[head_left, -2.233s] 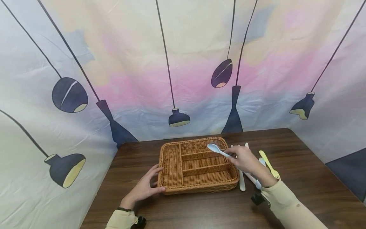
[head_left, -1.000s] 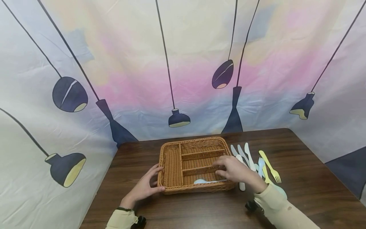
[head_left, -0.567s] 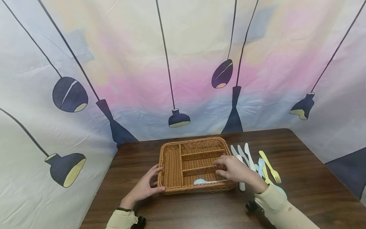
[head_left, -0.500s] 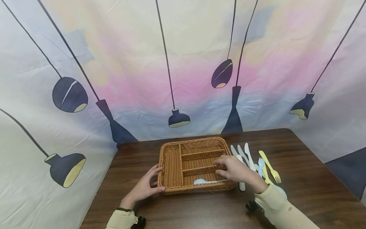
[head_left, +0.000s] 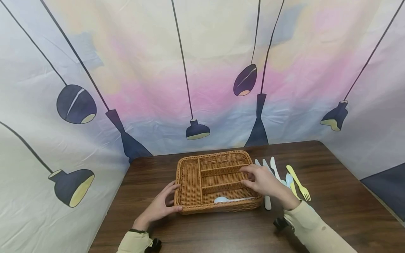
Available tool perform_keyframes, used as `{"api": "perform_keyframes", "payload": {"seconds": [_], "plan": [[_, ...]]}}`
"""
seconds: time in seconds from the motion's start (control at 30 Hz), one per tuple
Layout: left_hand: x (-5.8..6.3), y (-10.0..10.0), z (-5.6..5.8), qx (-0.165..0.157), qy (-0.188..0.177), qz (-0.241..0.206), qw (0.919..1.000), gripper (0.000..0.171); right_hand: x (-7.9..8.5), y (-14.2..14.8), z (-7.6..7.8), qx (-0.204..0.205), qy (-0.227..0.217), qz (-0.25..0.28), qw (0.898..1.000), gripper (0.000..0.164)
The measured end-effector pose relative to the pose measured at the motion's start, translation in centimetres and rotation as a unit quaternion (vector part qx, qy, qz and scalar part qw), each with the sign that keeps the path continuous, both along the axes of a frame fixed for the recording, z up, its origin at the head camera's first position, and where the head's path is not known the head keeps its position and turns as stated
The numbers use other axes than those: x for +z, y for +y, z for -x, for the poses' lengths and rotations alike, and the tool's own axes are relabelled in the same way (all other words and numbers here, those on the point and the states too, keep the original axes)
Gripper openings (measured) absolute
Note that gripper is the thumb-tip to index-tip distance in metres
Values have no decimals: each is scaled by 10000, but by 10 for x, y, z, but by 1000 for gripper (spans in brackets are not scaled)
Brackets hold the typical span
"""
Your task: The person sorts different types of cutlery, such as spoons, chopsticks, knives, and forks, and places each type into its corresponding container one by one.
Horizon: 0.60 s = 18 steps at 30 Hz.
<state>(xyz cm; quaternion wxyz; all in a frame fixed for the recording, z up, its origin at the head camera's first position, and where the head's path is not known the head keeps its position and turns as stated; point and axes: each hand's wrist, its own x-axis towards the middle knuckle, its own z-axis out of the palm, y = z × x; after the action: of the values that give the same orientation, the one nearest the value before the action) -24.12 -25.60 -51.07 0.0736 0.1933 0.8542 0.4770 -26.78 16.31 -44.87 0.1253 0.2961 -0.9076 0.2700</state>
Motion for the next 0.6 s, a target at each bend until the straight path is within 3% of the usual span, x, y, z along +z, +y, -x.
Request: {"api": "perform_keyframes", "payload": {"seconds": [0.33, 0.6], "plan": [[1, 0, 1, -26, -31, -53, 10000, 84, 4, 13, 5, -342, 190, 203, 9990, 38], [0, -1, 0, -11, -10, -27, 10000, 84, 1, 24, 8, -707, 8, 368, 9968, 44]]}}
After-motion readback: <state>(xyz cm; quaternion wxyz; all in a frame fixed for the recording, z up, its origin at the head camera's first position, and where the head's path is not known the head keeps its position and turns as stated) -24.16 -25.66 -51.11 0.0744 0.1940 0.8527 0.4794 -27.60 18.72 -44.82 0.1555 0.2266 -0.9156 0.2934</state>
